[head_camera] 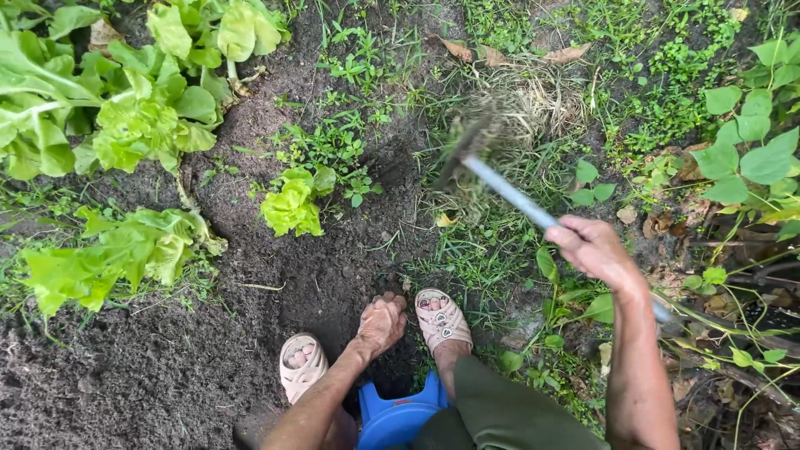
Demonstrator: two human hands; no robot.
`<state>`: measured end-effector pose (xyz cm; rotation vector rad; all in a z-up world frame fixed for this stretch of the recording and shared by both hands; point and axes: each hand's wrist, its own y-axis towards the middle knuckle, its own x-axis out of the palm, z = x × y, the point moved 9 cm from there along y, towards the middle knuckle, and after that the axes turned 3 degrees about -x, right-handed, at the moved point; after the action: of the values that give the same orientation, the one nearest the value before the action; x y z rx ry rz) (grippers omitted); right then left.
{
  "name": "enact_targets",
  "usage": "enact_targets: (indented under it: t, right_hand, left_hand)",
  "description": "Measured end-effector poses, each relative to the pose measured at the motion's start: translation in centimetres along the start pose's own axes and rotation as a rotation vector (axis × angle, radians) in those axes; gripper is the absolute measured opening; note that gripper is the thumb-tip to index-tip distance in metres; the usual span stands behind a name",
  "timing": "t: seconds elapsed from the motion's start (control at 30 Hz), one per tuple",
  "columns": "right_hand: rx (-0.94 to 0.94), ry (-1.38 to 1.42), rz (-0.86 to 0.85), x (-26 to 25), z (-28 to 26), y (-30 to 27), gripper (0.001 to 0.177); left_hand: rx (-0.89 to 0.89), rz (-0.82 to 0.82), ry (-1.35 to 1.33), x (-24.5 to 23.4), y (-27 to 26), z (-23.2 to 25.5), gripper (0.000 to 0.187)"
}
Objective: Weeding a garden bed around lettuce plants using a hand hoe and hands
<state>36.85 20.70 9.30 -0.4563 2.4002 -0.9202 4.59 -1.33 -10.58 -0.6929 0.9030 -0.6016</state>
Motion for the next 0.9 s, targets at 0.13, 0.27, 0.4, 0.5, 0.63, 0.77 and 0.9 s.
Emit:
enact_targets:
  t: [0.13, 0.27, 0.4, 0.5, 0.63, 0.77, 0.9]
  right_hand:
    - [0.026, -0.014, -0.149, 7.4, -0.1, 2.6, 0.044]
    - [0.043, -0.128, -0.351, 11.8, -0.3, 3.8, 0.041]
    - [0.139, -0.539, -0.344, 5.4, -1.3, 1.5, 0.048]
    - [0.192, -0.388, -0.103, -0.4, -1.9, -1.6, 0.060]
    - [0.009, -0.120, 0.024, -2.6, -0.5, -2.3, 0.037]
    - [-0.186, 0.083, 0.031, 0.8, -4.9, 0.5, 0.031]
    - [-0.160, -0.130, 0.067, 4.3, -6.0, 5.9, 0.030]
  left_hand:
    - [-0.023, -0.035, 0.052, 2.8, 0.8, -0.8, 0.019]
    - [0.048, -0.015, 0.021, 0.1, 0.1, 1.2, 0.013]
    - [0.020, -0.012, -0.007, -2.3, -0.8, 1.3, 0.013]
    - [0.010, -0.018, 0.011, -3.1, -1.1, 0.7, 0.015]
    - [0.012, -0.024, 0.037, -1.7, -0.3, 0.5, 0.013]
    - [0.029, -0.005, 0.010, -1.4, 0.3, 1.4, 0.013]
    - [0.051, 0.013, 0.020, 0.5, 1.1, 0.7, 0.015]
